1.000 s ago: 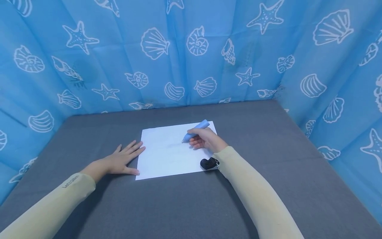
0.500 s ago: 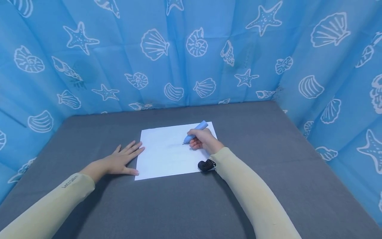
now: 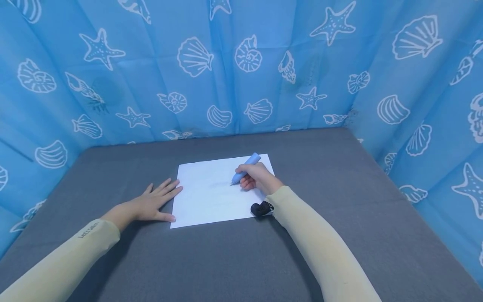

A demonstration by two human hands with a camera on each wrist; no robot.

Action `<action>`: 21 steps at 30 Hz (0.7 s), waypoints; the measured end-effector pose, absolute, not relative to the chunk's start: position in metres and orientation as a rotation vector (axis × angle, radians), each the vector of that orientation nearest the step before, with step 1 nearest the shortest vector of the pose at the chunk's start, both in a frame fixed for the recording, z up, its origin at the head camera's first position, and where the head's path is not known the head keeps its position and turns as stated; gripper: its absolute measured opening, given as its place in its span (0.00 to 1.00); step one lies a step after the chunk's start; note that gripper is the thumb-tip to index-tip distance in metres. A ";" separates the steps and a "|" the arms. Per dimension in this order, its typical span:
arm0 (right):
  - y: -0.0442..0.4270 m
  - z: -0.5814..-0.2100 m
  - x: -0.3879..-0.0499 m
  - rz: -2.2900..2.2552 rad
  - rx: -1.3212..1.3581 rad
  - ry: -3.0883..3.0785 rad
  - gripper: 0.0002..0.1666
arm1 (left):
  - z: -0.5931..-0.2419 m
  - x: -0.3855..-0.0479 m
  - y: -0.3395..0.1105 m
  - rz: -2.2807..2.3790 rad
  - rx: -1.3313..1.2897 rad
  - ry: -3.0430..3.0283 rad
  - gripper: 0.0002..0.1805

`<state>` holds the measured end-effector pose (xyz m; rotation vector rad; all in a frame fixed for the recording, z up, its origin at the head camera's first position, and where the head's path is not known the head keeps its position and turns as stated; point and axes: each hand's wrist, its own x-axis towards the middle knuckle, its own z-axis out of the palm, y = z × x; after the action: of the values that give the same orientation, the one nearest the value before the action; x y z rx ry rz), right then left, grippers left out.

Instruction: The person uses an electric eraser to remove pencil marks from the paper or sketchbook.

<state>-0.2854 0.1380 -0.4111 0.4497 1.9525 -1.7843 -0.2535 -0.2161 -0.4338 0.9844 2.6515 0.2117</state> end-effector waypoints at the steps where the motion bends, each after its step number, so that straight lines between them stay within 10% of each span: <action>1: 0.138 -0.411 -0.285 -1.781 0.447 1.955 0.13 | -0.434 -0.254 -0.216 0.211 0.986 2.652 0.57; 21: 0.134 -0.411 -0.284 -1.842 0.521 1.962 0.14 | -0.421 -0.247 -0.212 0.238 0.979 2.628 0.56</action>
<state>-0.2838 0.1340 -0.4114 0.5209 1.9617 -1.8423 -0.2471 -0.2120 -0.4212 0.9790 2.6285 0.2385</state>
